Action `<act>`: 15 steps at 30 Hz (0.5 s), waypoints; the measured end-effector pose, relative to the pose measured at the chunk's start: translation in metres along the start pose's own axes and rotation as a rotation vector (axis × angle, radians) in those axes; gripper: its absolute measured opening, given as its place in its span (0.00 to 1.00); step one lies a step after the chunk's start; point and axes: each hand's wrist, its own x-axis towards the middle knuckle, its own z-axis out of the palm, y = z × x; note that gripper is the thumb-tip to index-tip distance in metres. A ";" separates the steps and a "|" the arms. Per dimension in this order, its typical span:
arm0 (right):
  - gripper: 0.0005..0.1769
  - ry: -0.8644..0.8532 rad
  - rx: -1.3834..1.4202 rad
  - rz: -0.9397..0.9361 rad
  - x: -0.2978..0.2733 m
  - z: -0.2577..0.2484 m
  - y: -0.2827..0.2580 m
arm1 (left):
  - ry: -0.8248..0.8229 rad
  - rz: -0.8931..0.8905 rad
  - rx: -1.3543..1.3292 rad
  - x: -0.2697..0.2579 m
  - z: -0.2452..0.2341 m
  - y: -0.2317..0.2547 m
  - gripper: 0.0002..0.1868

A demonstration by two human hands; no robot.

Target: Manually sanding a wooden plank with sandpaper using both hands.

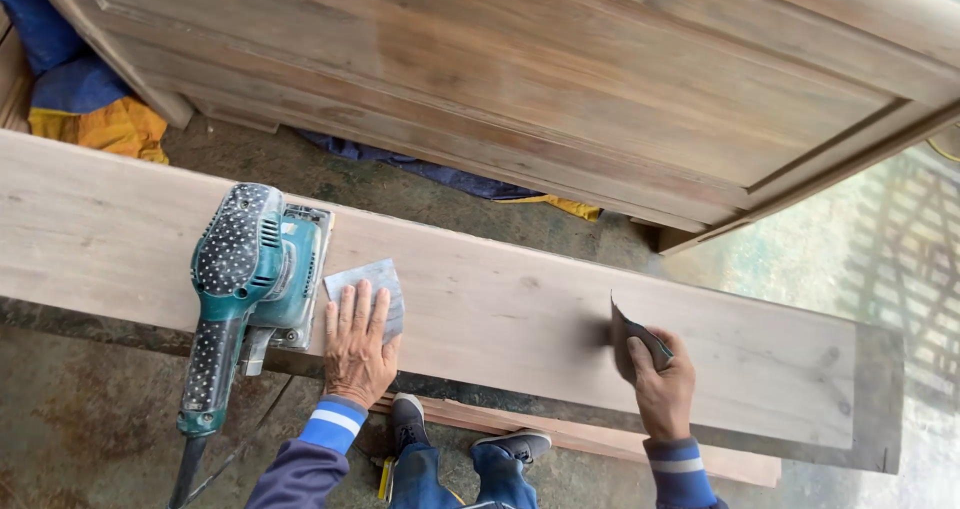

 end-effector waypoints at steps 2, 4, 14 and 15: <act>0.10 0.012 0.077 0.097 -0.018 -0.014 0.005 | 0.059 -0.013 -0.005 0.000 0.006 0.000 0.38; 0.09 0.013 0.157 0.198 -0.034 -0.017 -0.011 | 0.113 -0.031 -0.005 0.000 0.001 0.001 0.33; 0.21 -0.233 0.314 0.168 -0.082 -0.036 -0.043 | -0.611 -0.080 -1.687 -0.018 -0.069 0.058 0.24; 0.22 -0.310 0.338 0.182 -0.085 -0.036 -0.044 | -0.783 -0.187 -1.950 -0.009 -0.087 0.077 0.22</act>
